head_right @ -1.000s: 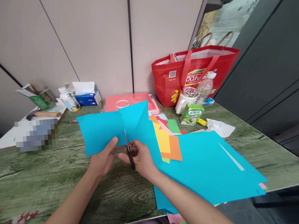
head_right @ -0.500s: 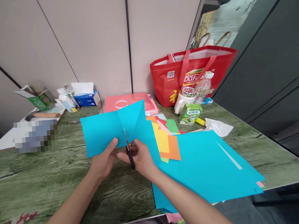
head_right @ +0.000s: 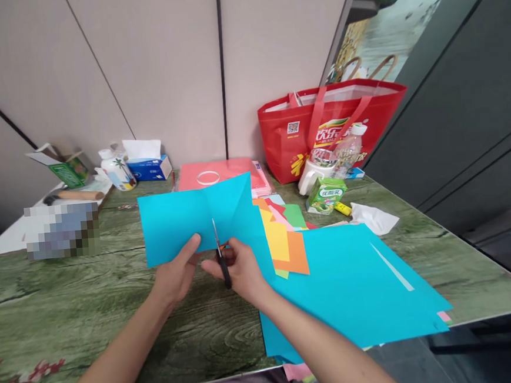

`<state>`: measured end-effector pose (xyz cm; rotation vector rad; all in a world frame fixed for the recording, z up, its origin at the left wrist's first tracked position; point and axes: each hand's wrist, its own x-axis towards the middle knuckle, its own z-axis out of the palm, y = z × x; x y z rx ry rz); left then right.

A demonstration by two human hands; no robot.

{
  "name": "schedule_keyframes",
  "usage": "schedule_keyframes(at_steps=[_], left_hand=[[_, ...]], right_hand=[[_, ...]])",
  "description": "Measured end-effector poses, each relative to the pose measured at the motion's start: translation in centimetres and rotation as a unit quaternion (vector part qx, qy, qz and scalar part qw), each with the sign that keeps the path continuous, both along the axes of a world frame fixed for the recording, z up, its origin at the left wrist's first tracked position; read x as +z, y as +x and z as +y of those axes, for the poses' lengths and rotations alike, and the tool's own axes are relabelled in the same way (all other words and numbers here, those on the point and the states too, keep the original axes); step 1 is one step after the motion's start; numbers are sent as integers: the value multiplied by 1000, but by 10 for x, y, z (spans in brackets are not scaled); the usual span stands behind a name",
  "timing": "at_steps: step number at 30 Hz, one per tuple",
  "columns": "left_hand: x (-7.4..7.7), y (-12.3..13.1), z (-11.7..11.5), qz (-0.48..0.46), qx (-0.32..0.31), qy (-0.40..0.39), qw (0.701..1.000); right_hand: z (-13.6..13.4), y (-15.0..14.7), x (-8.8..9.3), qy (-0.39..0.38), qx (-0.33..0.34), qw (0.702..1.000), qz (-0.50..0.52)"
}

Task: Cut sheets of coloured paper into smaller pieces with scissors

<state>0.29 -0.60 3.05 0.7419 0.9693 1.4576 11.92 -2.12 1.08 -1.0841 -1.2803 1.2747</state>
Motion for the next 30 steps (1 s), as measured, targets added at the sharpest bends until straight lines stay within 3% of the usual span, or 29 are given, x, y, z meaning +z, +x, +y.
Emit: schedule_keyframes(at_steps=[30], left_hand=[[1, -1, 1, -52, -30, 27, 998]], right_hand=[[-2, 0, 2, -12, -8, 1000, -7]])
